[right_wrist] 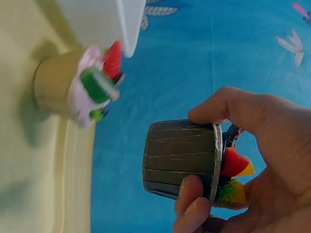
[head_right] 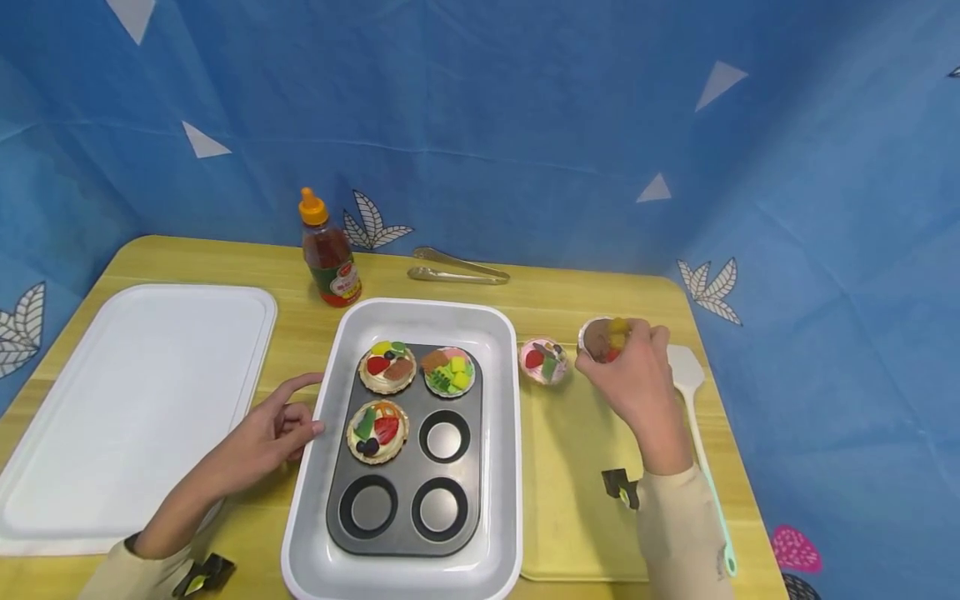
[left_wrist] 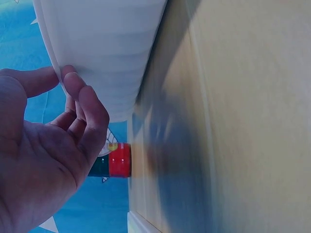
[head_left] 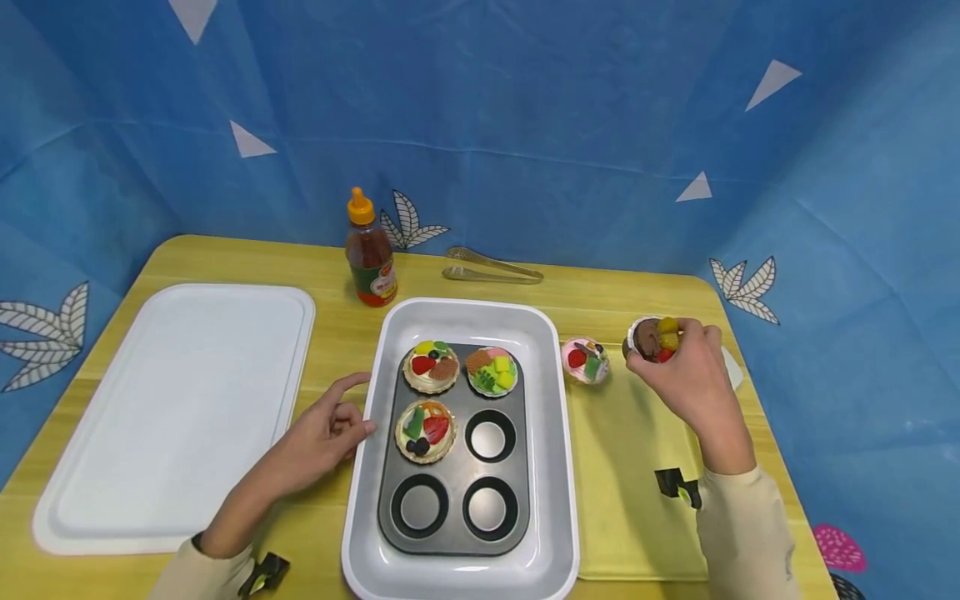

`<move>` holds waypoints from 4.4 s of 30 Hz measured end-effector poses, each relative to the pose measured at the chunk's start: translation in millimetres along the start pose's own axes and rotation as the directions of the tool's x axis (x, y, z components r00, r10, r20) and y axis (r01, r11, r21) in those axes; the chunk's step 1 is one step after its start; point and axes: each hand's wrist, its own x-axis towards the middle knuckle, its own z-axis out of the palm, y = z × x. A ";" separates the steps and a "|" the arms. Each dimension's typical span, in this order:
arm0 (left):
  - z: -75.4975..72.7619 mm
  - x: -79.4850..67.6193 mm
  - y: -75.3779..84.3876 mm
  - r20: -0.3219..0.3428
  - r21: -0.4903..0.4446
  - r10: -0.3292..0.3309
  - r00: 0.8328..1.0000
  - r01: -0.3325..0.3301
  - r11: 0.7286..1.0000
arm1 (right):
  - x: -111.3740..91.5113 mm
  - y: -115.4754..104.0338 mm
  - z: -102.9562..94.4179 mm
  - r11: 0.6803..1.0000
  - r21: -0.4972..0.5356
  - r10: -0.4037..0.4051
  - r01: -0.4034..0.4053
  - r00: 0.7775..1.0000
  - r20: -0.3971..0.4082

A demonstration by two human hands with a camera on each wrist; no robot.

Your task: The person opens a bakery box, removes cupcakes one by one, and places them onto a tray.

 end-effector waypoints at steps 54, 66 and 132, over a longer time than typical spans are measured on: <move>3.0 0.9 -7.1 -0.003 -0.048 -0.006 1.000 0.006 0.999 | 34.3 76.5 41.4 0.993 -0.049 0.113 -0.111 0.993 0.044; 1.0 0.9 -8.5 0.009 -0.052 0.015 1.000 -0.015 0.999 | 34.9 77.1 46.0 0.991 -0.057 0.121 -0.118 0.992 0.041; 3.4 0.8 -10.3 -0.017 -0.095 0.030 0.999 -0.032 0.995 | 24.9 72.0 37.8 0.978 -0.097 0.195 -0.184 0.974 0.113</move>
